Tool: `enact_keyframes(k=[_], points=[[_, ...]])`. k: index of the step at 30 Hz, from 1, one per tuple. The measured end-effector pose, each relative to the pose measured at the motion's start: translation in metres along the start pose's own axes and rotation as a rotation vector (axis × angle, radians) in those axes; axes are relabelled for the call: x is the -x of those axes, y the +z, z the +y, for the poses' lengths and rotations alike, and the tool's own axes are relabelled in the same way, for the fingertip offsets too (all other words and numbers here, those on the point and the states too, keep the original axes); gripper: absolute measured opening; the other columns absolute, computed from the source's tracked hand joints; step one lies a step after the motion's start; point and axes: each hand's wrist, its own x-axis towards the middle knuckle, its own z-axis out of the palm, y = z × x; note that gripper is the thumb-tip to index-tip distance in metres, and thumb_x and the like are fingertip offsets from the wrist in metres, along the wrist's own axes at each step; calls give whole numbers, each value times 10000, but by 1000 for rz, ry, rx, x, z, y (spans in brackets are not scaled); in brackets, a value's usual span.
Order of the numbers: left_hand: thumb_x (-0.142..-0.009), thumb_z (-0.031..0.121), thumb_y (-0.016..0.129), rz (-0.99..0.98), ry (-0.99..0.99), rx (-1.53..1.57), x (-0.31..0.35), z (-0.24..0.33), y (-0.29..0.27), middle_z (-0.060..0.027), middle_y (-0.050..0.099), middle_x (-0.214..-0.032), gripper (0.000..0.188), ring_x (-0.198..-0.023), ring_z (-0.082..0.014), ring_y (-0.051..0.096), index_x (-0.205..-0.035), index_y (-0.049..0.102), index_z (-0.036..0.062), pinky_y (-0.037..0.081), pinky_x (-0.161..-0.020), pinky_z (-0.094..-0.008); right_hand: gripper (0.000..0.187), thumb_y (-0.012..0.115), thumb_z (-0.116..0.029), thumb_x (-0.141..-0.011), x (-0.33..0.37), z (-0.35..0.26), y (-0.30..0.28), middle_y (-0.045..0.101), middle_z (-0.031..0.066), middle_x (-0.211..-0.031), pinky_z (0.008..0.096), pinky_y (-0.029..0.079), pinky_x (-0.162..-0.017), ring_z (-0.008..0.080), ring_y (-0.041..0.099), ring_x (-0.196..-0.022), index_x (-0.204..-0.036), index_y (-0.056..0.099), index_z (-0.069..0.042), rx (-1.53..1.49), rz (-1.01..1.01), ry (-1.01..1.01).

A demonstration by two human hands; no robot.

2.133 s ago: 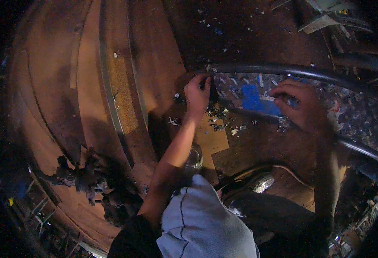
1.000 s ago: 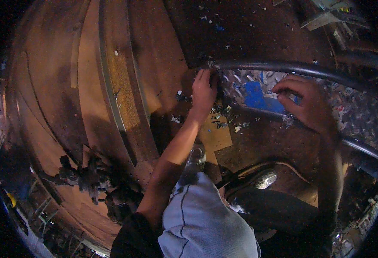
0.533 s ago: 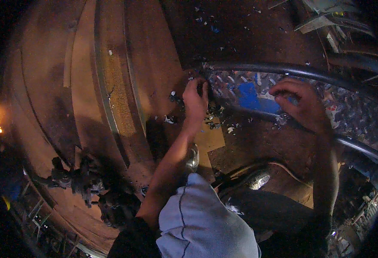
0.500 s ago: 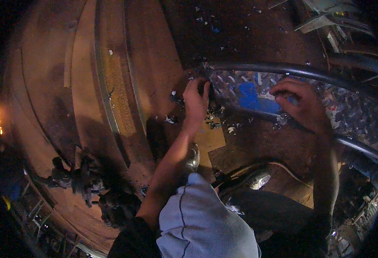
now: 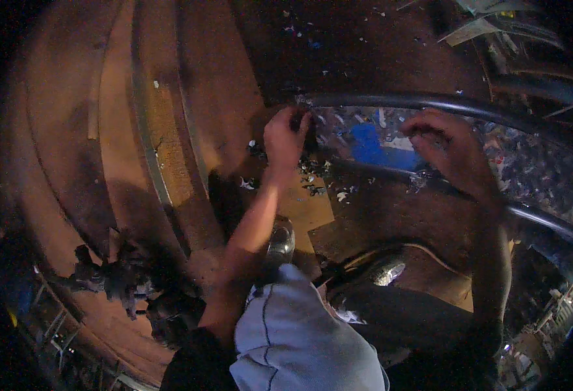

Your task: The person uses both hands to peel blue paint or coating off a curved metal frame. They repeatedly scrape and pull at the surface, removing flakes and debris from the frame.

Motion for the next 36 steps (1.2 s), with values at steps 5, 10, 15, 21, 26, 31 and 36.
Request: enact_keyframes(k=[5, 10, 15, 21, 26, 31, 36], points=[[-844, 199, 711, -14, 15, -36, 1, 1, 1, -159, 682, -955, 202, -905, -357, 642, -969, 682, 43, 508, -800, -432, 223, 641, 12, -857, 0, -2, 1, 653, 105, -1035, 308, 517, -843, 204, 641, -958, -1074, 665, -33, 46, 117, 106], [-850, 204, 698, -1, 32, -103, 1, 5, 1, -164, 673, -953, 203, -923, -366, 628, -972, 669, 44, 497, -816, -450, 266, 669, 16, -802, -4, 2, 5, 644, 144, -1028, 358, 518, -845, 283, 638, -956, -1063, 669, -35, 506, 133, -158], [-857, 179, 685, 29, -2, -124, 3, 17, 1, -164, 669, -937, 181, -899, -361, 623, -979, 665, 47, 497, -808, -445, 261, 685, -59, -772, -8, 4, 27, 630, 124, -1050, 446, 485, -904, 334, 604, -998, -1033, 674, -57, 779, -30, -189], [-868, 146, 675, -43, 164, 233, 21, 56, 2, -153, 639, -958, 176, -878, -346, 625, -1012, 671, 46, 500, -773, -427, 264, 698, -89, -770, -14, 2, 62, 622, 83, -1025, 450, 473, -862, 311, 586, -977, -1033, 680, -92, 970, 178, -168], [-838, 120, 709, -109, 186, 360, 26, 80, 5, -150, 631, -1007, 225, -898, -335, 634, -1051, 679, 57, 512, -793, -413, 204, 697, -134, -792, -21, 10, 61, 620, 65, -1009, 437, 446, -807, 265, 575, -1017, -994, 691, -105, 909, 269, -127], [-826, 165, 734, -113, 230, 266, 20, 84, 7, -157, 662, -1012, 249, -960, -329, 651, -1050, 687, 66, 525, -853, -409, 153, 674, -177, -812, -20, 7, 62, 617, 66, -995, 438, 450, -806, 250, 578, -1004, -943, 686, -99, 1054, 155, -96], [-854, 132, 679, -50, 236, 263, 24, 84, 10, -153, 638, -958, 167, -900, -359, 630, -992, 673, 38, 515, -796, -430, 152, 634, -183, -785, -21, -9, 76, 625, 59, -961, 411, 461, -783, 233, 589, -966, -899, 682, -95, 1244, 144, -111]])
